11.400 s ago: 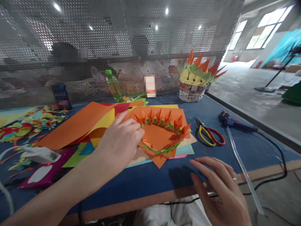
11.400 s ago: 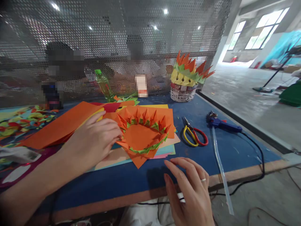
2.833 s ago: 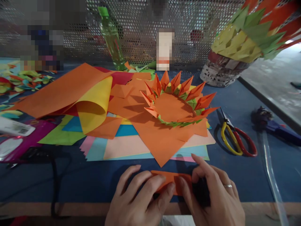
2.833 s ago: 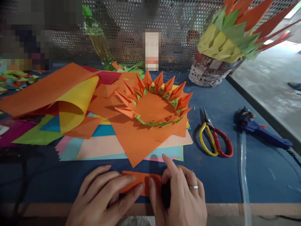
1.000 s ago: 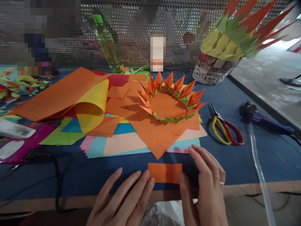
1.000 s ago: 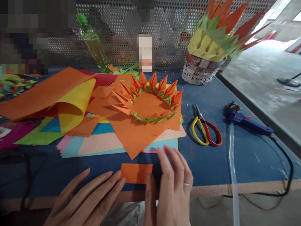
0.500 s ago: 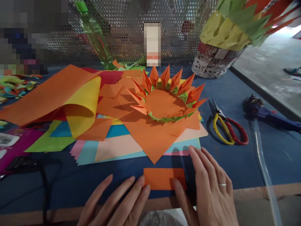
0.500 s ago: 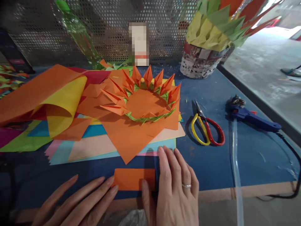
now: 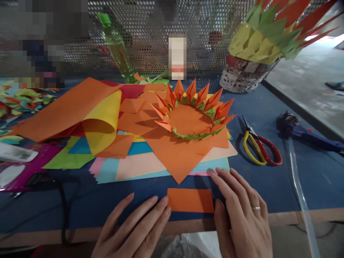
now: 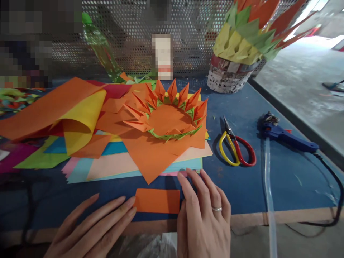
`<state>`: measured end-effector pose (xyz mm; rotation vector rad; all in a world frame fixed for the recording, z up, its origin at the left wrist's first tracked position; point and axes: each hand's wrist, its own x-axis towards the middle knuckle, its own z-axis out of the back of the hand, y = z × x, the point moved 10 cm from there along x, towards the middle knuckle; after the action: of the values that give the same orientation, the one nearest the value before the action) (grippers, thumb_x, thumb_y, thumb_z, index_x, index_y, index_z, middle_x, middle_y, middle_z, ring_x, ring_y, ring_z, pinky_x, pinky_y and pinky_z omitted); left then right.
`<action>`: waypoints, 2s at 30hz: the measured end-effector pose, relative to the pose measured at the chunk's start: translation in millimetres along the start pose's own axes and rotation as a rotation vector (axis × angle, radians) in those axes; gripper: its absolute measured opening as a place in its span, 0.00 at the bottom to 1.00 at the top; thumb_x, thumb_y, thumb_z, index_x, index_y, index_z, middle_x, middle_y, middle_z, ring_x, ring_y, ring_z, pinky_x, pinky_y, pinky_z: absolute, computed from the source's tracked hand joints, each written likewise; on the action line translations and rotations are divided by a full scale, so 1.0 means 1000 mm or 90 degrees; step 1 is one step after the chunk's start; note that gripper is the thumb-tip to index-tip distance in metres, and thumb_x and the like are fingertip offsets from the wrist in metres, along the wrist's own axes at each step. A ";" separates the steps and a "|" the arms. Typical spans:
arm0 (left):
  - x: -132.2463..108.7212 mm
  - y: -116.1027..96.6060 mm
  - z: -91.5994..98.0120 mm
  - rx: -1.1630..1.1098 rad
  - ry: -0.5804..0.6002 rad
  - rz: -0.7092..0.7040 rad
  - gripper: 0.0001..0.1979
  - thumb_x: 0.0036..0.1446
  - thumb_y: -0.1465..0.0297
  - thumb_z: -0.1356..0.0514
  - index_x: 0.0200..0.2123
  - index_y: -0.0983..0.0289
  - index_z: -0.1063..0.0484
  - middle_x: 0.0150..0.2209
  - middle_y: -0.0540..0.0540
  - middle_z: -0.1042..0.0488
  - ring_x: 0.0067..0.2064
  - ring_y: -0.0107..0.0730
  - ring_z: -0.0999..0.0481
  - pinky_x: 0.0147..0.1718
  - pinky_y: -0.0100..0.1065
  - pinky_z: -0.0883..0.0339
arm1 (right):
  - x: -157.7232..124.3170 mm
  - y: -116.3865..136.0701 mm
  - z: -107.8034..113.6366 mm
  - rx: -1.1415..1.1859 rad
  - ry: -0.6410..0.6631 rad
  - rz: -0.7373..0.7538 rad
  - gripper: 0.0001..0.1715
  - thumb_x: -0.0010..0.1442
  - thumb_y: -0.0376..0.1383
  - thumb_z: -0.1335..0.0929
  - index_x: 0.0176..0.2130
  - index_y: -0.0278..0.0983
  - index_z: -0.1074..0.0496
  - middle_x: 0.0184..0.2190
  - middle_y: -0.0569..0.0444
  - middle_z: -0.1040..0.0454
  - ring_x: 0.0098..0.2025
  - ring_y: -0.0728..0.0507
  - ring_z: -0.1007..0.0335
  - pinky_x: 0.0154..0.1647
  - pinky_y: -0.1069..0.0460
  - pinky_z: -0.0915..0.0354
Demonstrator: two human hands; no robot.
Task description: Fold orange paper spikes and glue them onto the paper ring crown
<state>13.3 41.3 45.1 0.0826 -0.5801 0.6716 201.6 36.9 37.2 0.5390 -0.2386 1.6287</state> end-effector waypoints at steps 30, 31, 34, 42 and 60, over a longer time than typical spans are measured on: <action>0.009 0.021 0.021 -0.266 -0.142 0.241 0.16 0.65 0.75 0.37 0.55 0.64 0.28 0.56 0.61 0.26 0.55 0.36 0.24 0.50 0.34 0.23 | 0.016 0.035 0.019 0.195 -0.106 0.140 0.07 0.64 0.31 0.30 0.37 0.46 0.25 0.40 0.61 0.19 0.55 0.41 0.31 0.54 0.45 0.45; 0.012 0.017 0.022 -0.256 -0.140 0.216 0.15 0.64 0.74 0.36 0.53 0.64 0.28 0.55 0.61 0.26 0.55 0.37 0.24 0.53 0.36 0.25 | 0.015 0.037 0.022 0.181 -0.119 0.152 0.08 0.63 0.31 0.30 0.37 0.46 0.24 0.41 0.61 0.18 0.56 0.40 0.31 0.55 0.44 0.45; 0.018 0.004 0.025 -0.204 -0.155 0.126 0.10 0.63 0.75 0.36 0.48 0.64 0.25 0.52 0.59 0.23 0.56 0.39 0.25 0.61 0.44 0.32 | 0.012 0.040 0.027 0.144 -0.138 0.183 0.09 0.62 0.30 0.30 0.35 0.47 0.24 0.46 0.62 0.18 0.59 0.39 0.34 0.58 0.42 0.48; 0.017 0.002 0.020 -0.090 -0.147 0.095 0.11 0.66 0.76 0.41 0.46 0.60 0.20 0.47 0.50 0.17 0.51 0.32 0.23 0.66 0.42 0.44 | 0.006 0.033 0.023 0.143 -0.130 0.179 0.09 0.63 0.32 0.30 0.36 0.47 0.22 0.41 0.58 0.19 0.59 0.39 0.34 0.59 0.41 0.47; 0.015 -0.013 0.003 -0.081 -0.160 0.028 0.14 0.68 0.77 0.44 0.50 0.63 0.20 0.48 0.50 0.16 0.52 0.34 0.23 0.68 0.46 0.49 | 0.011 0.028 0.029 0.161 -0.115 0.187 0.13 0.65 0.29 0.32 0.37 0.48 0.22 0.39 0.69 0.16 0.49 0.43 0.29 0.55 0.43 0.48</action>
<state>29.1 39.2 57.3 0.0356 -0.8679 0.6696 179.6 29.6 72.0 0.8801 -0.2552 1.9098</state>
